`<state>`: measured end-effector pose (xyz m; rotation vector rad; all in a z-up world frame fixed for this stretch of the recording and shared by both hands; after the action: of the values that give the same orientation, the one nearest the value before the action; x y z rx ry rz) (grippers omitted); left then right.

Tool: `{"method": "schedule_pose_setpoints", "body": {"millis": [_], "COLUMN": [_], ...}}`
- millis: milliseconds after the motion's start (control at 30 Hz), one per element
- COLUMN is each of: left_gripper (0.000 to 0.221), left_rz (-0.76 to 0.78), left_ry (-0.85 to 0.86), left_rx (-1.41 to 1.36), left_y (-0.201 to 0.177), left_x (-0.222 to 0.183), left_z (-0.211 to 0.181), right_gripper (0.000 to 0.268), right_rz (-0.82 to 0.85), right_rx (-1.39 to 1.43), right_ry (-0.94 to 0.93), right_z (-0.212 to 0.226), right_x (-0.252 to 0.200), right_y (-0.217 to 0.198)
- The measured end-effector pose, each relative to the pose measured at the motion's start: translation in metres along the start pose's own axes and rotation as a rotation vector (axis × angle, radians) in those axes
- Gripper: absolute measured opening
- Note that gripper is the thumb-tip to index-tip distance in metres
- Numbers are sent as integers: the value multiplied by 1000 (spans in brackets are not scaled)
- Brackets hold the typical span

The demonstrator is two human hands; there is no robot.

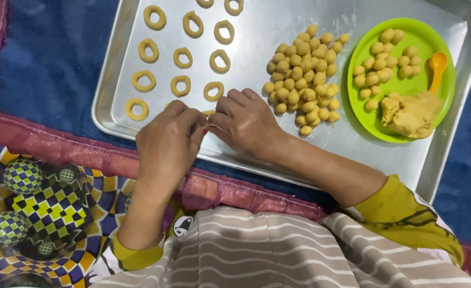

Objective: Forming small rings from dough by rolling it into balls and then cylinders before joining the ends.

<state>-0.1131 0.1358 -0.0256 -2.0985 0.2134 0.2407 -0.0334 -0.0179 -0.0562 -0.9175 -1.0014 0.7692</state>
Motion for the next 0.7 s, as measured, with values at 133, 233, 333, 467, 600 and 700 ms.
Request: {"method": "schedule_pose_setpoints", "body": {"millis": [133,233,333,467,600,700], "left_gripper": [9,10,16,19,16,18], "left_rz": [-8,-11,11,-164,-364,-393], "left_ry": [11,13,9,96,215,280], "left_rx": [21,30,-54,-205,-348,-519], "left_y": [0,-1,-5,-15,-29,-37], "left_x": [0,-1,-2,-3,-1,4], "left_z": [0,-1,-2,-10,-25,-35], "right_gripper": [18,16,20,12,9,3], "right_rz": [3,6,29,98,187,206], "right_rx": [20,33,49,-224,-424,-466], "right_ry": [18,22,26,170,174,146], "right_z": [0,-3,-21,-44,-41,-40], "right_x": [-1,-4,-12,-24,-27,-30], "right_y": [1,-4,-17,-48,-55,-54]}}
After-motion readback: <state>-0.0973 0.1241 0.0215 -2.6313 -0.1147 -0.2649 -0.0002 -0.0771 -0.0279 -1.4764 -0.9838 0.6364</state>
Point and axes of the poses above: each hand's wrist, its own x-axis towards the middle knuckle, its own y-axis out of the palm, z = x × y, the point moved 2 cm from there along x, towards the middle knuckle, and after that the axes turned 15 degrees about z, right-handed, at the moved point
